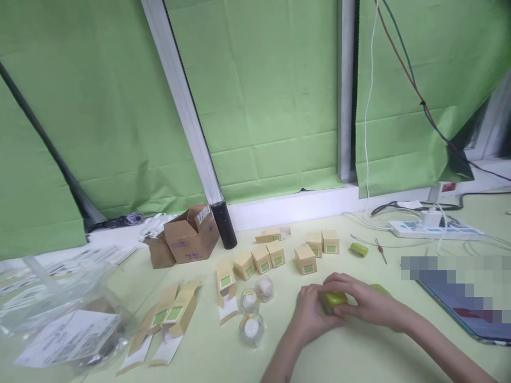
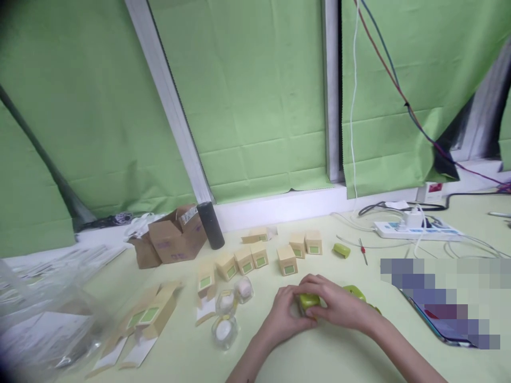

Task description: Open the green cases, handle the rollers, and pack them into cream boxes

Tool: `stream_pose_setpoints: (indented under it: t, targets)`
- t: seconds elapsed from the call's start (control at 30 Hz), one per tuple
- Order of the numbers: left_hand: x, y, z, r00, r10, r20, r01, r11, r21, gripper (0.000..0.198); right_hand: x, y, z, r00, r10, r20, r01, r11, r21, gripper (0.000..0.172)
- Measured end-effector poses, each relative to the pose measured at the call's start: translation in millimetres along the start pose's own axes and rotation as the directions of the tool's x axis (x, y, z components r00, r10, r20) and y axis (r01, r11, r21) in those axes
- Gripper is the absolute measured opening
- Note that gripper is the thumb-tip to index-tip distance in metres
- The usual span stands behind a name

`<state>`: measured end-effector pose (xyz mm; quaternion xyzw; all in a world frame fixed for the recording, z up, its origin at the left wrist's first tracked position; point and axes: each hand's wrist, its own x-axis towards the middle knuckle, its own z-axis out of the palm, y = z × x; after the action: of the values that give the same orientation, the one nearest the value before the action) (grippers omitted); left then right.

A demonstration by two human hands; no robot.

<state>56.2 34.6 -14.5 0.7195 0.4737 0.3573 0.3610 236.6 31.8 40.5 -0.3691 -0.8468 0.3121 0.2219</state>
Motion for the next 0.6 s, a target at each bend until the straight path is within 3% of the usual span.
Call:
stream_pose_setpoints:
  t: [0.17, 0.23, 0.3, 0.37, 0.43, 0.53, 0.6]
  targets:
    - [-13, -4, 2.1, 1.0, 0.027, 0.007, -0.027, 1.0, -0.014, 0.043, -1, 2, 10, 0.999, 0.007, 0.041, -0.006, 0.999, -0.033, 0.053]
    - [-19, -1, -0.2, 1.0, 0.015, -0.006, -0.015, 1.0, -0.026, 0.052, -1, 7, 16, 1.0, 0.015, 0.027, -0.014, 0.998, -0.06, 0.05]
    - [-25, 8, -14.4, 1.0, -0.006, -0.03, 0.007, 1.0, 0.002, 0.063, -1, 12, 22, 0.999, 0.032, -0.003, -0.032, 0.995, -0.095, 0.045]
    - [-27, 20, -44.4, 0.995, -0.039, -0.092, 0.049, 0.992, 0.114, 0.061, -1, 17, 25, 0.999, 0.051, -0.017, -0.053, 0.991, -0.123, 0.044]
    - [-25, 29, -86.8, 0.955, -0.103, -0.277, 0.178, 0.949, 0.262, 0.037, -2, 21, 27, 0.998, 0.051, -0.024, -0.054, 0.989, -0.136, 0.045]
    - [-16, 25, -150.9, 0.84, -0.232, -0.491, 0.414, 0.859, 0.302, 0.035, -2, 21, 27, 0.998, 0.038, -0.04, -0.044, 0.986, -0.16, 0.044]
    - [-12, 12, -179.6, 0.755, -0.331, -0.566, 0.558, 0.777, 0.29, 0.036, -3, 19, 27, 0.999, 0.036, -0.039, -0.042, 0.983, -0.179, 0.044]
